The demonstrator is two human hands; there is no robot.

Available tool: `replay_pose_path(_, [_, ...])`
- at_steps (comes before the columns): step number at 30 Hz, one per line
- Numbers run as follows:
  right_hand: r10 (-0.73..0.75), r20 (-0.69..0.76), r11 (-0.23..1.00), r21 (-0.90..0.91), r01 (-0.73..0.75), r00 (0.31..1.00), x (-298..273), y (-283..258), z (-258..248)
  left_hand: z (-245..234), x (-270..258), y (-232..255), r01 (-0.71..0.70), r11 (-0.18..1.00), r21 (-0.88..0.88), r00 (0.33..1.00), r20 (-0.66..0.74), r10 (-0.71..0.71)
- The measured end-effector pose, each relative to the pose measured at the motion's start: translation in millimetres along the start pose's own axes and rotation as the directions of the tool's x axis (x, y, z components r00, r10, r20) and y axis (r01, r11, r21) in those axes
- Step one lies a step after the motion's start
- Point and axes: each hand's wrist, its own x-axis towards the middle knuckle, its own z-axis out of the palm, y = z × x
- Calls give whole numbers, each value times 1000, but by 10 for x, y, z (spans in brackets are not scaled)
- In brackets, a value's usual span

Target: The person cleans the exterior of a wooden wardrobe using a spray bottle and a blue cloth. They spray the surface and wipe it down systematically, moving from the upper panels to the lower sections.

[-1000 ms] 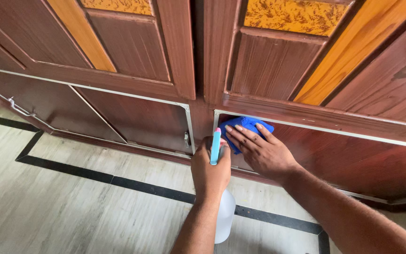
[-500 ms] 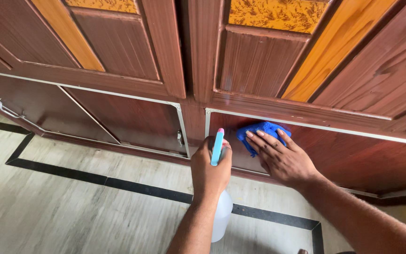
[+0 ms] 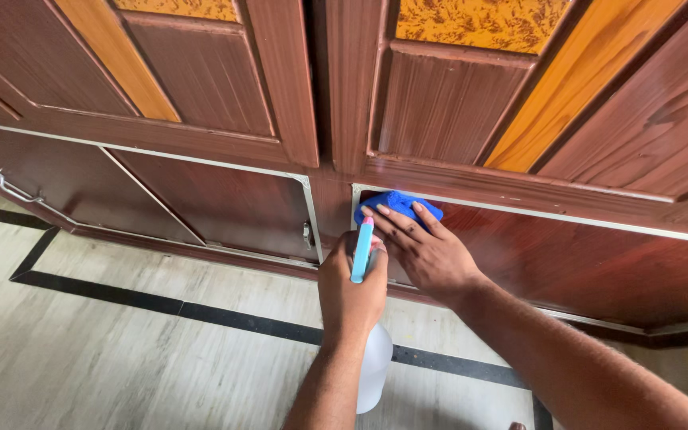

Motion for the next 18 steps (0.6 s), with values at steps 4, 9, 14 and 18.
replay_pose_path(4, [19, -69, 1000, -9, -20, 997, 4, -5, -33, 70, -11, 17, -24, 1000, -19, 999, 24, 24])
replay_pose_path(9, [22, -34, 999, -35, -23, 999, -171, 92, 51, 166, -21, 70, -31, 1000, -5, 998, 57, 31])
replay_pose_path(14, [112, -123, 993, 48, -106, 986, -476, 191, 143, 227, -59, 141, 63, 997, 55, 991, 116, -69])
replay_pose_path(18, [162, -51, 986, -24, -164, 985, -752, 275, 190, 320, -106, 167, -8, 1000, -16, 993, 116, 10])
